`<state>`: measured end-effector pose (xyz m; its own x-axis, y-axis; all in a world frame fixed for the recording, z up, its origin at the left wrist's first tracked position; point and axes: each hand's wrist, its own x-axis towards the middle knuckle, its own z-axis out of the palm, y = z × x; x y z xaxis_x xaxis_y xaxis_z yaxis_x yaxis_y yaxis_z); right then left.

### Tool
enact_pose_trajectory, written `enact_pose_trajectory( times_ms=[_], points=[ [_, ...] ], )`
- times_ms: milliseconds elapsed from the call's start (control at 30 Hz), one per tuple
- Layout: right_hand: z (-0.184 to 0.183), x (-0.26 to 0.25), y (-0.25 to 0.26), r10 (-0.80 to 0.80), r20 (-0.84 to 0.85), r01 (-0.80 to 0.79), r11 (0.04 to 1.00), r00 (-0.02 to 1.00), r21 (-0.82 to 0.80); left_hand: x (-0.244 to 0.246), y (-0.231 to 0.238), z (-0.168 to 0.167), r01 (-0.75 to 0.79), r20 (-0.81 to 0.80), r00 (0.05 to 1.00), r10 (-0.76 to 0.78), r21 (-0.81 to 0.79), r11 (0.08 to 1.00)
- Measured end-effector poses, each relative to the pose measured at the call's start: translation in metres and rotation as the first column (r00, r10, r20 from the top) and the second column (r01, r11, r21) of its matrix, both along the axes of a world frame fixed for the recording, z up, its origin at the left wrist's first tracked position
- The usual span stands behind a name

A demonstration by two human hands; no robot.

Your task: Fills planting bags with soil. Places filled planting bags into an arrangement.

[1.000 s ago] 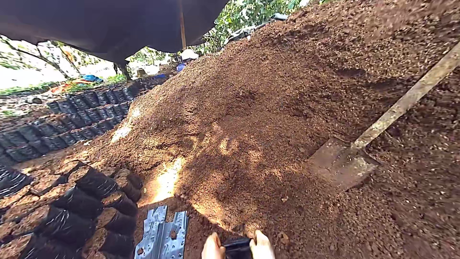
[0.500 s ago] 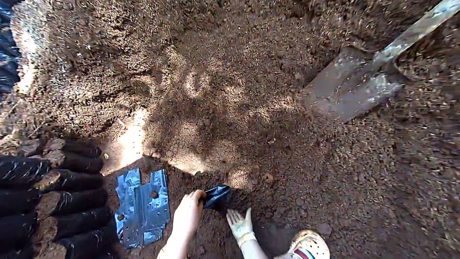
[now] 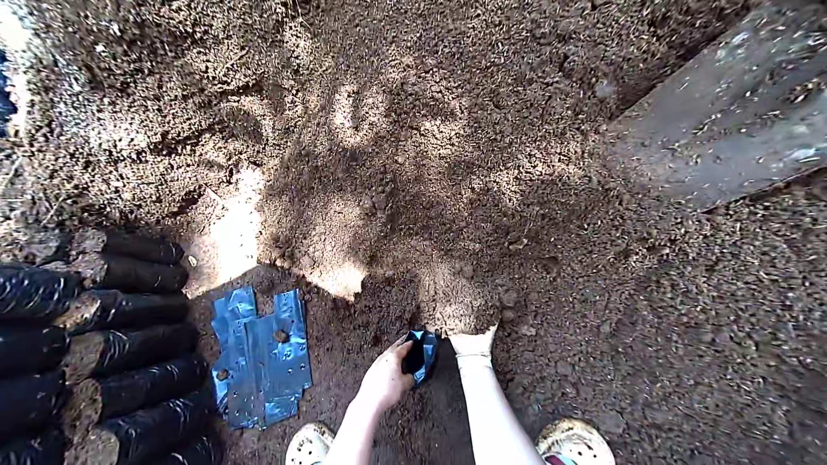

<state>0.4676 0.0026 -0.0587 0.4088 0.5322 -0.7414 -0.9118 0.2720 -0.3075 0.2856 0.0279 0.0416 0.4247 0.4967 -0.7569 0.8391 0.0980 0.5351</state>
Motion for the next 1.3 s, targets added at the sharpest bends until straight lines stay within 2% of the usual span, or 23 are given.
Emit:
enact_pose_trajectory(
  times_ms=[133, 267, 333, 400, 467, 567, 667, 700, 733, 767, 800, 833, 867, 900, 933, 1000, 1033, 1067, 1133, 1200, 1300],
  points=[
    [0.051, 0.009, -0.012, 0.16, 0.063, -0.163, 0.985, 0.985, 0.053, 0.027, 0.005, -0.012, -0.083, 0.029, 0.996, 0.083, -0.028, 0.996],
    [0.082, 0.021, -0.027, 0.33, 0.161, -0.354, 0.922, 0.93, 0.159, 0.048, 0.01, -0.001, -0.162, 0.109, 0.981, 0.158, 0.02, 0.987],
    [0.092, 0.028, -0.034, 0.415, 0.235, -0.448, 0.887, 0.879, 0.114, 0.052, 0.008, 0.009, -0.166, 0.156, 0.975, 0.155, 0.061, 0.984],
    [0.103, 0.029, -0.043, 0.505, 0.335, -0.517, 0.854, 0.796, -0.058, 0.053, 0.003, 0.014, -0.113, 0.155, 0.983, 0.094, 0.116, 0.987],
    [0.111, 0.026, -0.05, 0.596, 0.493, -0.598, 0.782, 0.633, -0.178, 0.052, -0.005, 0.018, -0.076, 0.117, 0.991, 0.061, 0.128, 0.989],
    [0.122, 0.021, -0.052, 0.669, 0.684, -0.668, 0.654, 0.292, -0.355, 0.051, -0.01, 0.021, -0.106, 0.124, 0.988, 0.088, 0.145, 0.984],
    [0.135, 0.019, -0.046, 0.703, 0.708, -0.673, 0.494, -0.063, -0.55, 0.05, -0.011, 0.024, -0.123, 0.145, 0.985, 0.097, 0.179, 0.976],
    [0.14, 0.02, -0.044, 0.718, 0.678, -0.667, 0.429, -0.157, -0.609, 0.051, -0.012, 0.026, -0.116, 0.137, 0.986, 0.091, 0.187, 0.976],
    [0.144, 0.024, -0.043, 0.745, 0.637, -0.651, 0.385, -0.199, -0.654, 0.051, -0.011, 0.027, -0.11, 0.123, 0.989, 0.087, 0.194, 0.975],
    [0.144, 0.029, -0.044, 0.79, 0.589, -0.611, 0.385, -0.169, -0.692, 0.05, -0.011, 0.029, -0.101, 0.114, 0.99, 0.079, 0.198, 0.975],
    [0.139, 0.036, -0.049, 0.854, 0.516, -0.545, 0.405, -0.061, -0.734, 0.05, -0.011, 0.03, -0.096, 0.112, 0.991, 0.074, 0.204, 0.974],
    [0.128, 0.044, -0.056, 0.902, 0.423, -0.472, 0.412, 0.09, -0.779, 0.051, -0.011, 0.031, -0.089, 0.113, 0.991, 0.066, 0.208, 0.974],
    [0.113, 0.053, -0.066, 0.924, 0.313, -0.422, 0.38, 0.22, -0.823, 0.051, -0.011, 0.031, -0.077, 0.118, 0.992, 0.054, 0.206, 0.975],
    [0.093, 0.061, -0.079, 0.913, 0.215, -0.422, 0.357, 0.347, -0.834, 0.052, -0.011, 0.03, -0.06, 0.121, 0.992, 0.036, 0.2, 0.978],
    [0.073, 0.065, -0.092, 0.852, 0.152, -0.438, 0.401, 0.502, -0.805, 0.052, -0.01, 0.029, -0.042, 0.124, 0.992, 0.018, 0.194, 0.98],
    [0.039, 0.062, -0.106, 0.529, 0.117, -0.36, 0.706, 0.84, -0.61, 0.051, -0.007, 0.025, -0.026, 0.123, 0.992, 0.002, 0.199, 0.98],
    [0.027, 0.059, -0.106, 0.35, 0.098, -0.265, 0.839, 0.932, -0.475, 0.051, -0.006, 0.023, -0.017, 0.108, 0.994, -0.005, 0.199, 0.98],
    [0.015, 0.055, -0.101, 0.207, 0.078, -0.167, 0.92, 0.975, -0.356, 0.05, -0.005, 0.022, -0.005, 0.081, 0.997, -0.011, 0.198, 0.98],
    [-0.002, 0.053, -0.085, 0.06, 0.056, -0.048, 0.979, 0.997, -0.199, 0.05, -0.006, 0.022, 0.042, -0.004, 0.999, -0.042, 0.216, 0.975],
    [-0.005, 0.059, -0.059, 0.045, 0.08, -0.033, 0.989, 0.996, -0.143, 0.052, -0.006, 0.026, 0.125, -0.106, 0.989, -0.101, 0.246, 0.961],
    [0.024, 0.077, -0.003, 0.089, 0.138, -0.076, 0.992, 0.986, -0.102, 0.051, -0.003, 0.025, 0.187, -0.149, 0.977, -0.154, 0.24, 0.953]
  ],
)
